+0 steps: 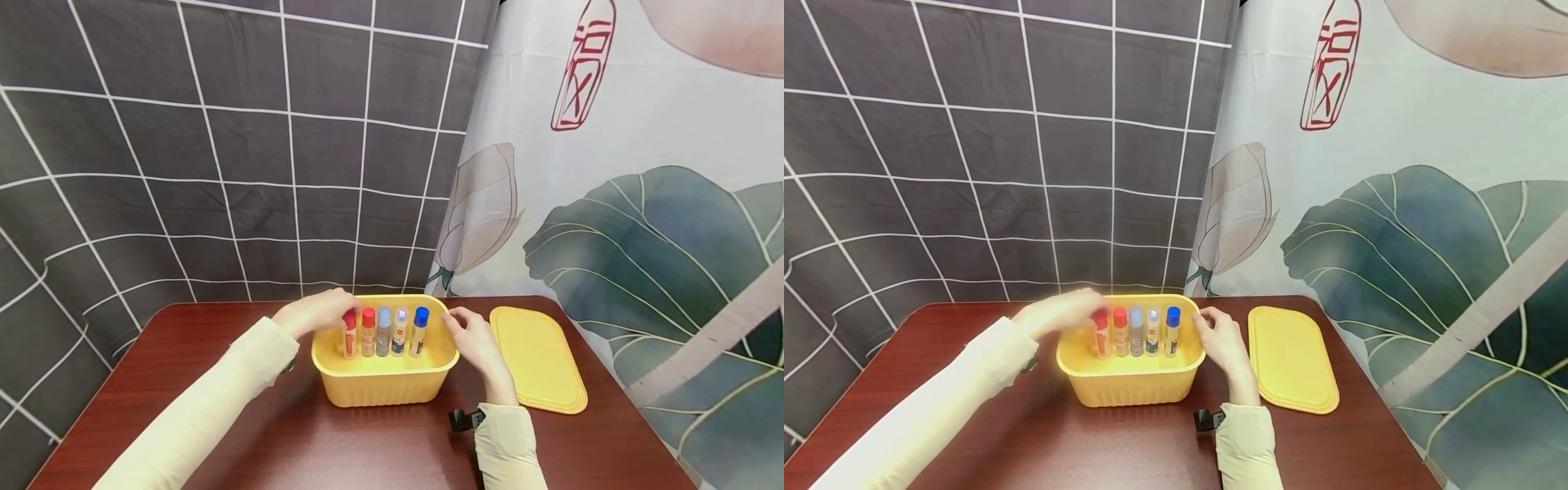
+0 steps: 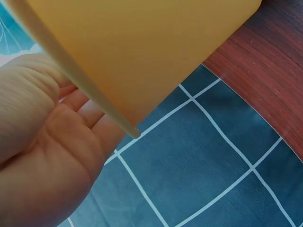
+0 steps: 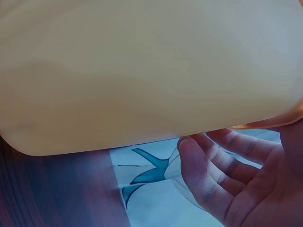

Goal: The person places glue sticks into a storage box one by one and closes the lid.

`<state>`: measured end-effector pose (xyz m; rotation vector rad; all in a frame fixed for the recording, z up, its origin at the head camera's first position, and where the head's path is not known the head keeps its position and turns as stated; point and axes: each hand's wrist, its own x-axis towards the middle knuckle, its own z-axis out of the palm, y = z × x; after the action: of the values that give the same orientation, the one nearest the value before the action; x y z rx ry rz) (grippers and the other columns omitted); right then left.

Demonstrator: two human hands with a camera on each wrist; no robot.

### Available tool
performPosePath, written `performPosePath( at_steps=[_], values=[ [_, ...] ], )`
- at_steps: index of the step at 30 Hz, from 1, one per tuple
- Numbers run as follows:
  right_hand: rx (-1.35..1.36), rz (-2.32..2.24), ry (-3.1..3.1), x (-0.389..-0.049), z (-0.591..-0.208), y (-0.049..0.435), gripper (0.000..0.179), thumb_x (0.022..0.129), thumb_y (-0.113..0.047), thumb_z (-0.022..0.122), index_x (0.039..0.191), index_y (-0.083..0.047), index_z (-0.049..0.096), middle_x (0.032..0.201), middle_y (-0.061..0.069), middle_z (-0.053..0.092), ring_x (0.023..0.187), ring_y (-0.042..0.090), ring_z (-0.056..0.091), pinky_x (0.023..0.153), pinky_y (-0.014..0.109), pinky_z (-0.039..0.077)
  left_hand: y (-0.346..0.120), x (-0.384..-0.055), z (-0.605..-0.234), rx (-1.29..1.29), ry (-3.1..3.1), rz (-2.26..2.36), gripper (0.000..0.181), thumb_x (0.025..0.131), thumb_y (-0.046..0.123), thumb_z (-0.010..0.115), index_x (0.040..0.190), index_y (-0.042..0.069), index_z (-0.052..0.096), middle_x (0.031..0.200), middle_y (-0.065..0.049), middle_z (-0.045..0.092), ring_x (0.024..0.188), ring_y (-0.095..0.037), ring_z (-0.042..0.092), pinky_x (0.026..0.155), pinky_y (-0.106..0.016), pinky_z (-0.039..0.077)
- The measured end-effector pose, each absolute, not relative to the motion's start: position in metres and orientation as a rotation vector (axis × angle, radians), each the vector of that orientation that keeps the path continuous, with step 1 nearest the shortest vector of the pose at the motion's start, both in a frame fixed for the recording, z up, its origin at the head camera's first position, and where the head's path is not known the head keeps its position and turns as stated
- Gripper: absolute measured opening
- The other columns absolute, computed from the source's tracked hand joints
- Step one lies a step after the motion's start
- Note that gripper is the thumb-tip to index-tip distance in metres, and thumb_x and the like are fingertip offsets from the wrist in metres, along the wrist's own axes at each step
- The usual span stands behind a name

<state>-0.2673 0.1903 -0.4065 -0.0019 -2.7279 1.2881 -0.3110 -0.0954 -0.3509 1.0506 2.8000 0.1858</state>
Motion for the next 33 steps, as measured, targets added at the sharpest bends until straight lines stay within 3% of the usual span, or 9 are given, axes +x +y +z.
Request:
performPosePath(
  at_steps=[7,16,25,33],
  values=[
    [-0.002,1.279,-2.728,-0.267,-0.407,0.190,0.033,0.087,-0.040,0.049,0.105,-0.014,0.059,0.101,0.005,0.060,0.085,0.019,0.058,0.076,0.039,0.047,-0.094,-0.308,-0.349,1.034,2.792,0.203,0.017,0.076,0.001,0.063,0.087,0.014,0.062,0.073,0.005,0.057,0.066,-0.011,0.050,0.062,-0.022,0.042],
    [0.005,1.275,-2.720,-0.267,-0.406,0.189,0.033,0.088,-0.040,0.048,0.105,-0.014,0.059,0.099,0.005,0.061,0.084,0.019,0.058,0.075,0.039,0.047,-0.094,-0.305,-0.349,0.997,2.798,0.279,0.026,0.075,0.002,0.064,0.099,0.012,0.063,0.084,0.002,0.060,0.071,-0.010,0.051,0.069,-0.024,0.043],
    [0.011,1.279,-2.720,-0.266,-0.405,0.189,0.033,0.088,-0.040,0.048,0.105,-0.014,0.059,0.100,0.005,0.060,0.085,0.020,0.058,0.075,0.039,0.047,-0.094,-0.304,-0.348,0.905,2.817,0.231,0.041,0.073,0.018,0.071,0.110,0.011,0.058,0.089,0.002,0.060,0.077,-0.012,0.051,0.072,-0.026,0.044],
    [0.019,1.274,-2.726,-0.267,-0.406,0.191,0.033,0.088,-0.040,0.048,0.105,-0.014,0.059,0.101,0.005,0.060,0.085,0.020,0.058,0.076,0.040,0.047,-0.099,-0.295,-0.339,0.913,2.863,0.274,0.049,0.073,0.025,0.070,0.117,0.007,0.055,0.111,-0.007,0.057,0.105,-0.023,0.048,0.092,-0.036,0.035]
  ],
)
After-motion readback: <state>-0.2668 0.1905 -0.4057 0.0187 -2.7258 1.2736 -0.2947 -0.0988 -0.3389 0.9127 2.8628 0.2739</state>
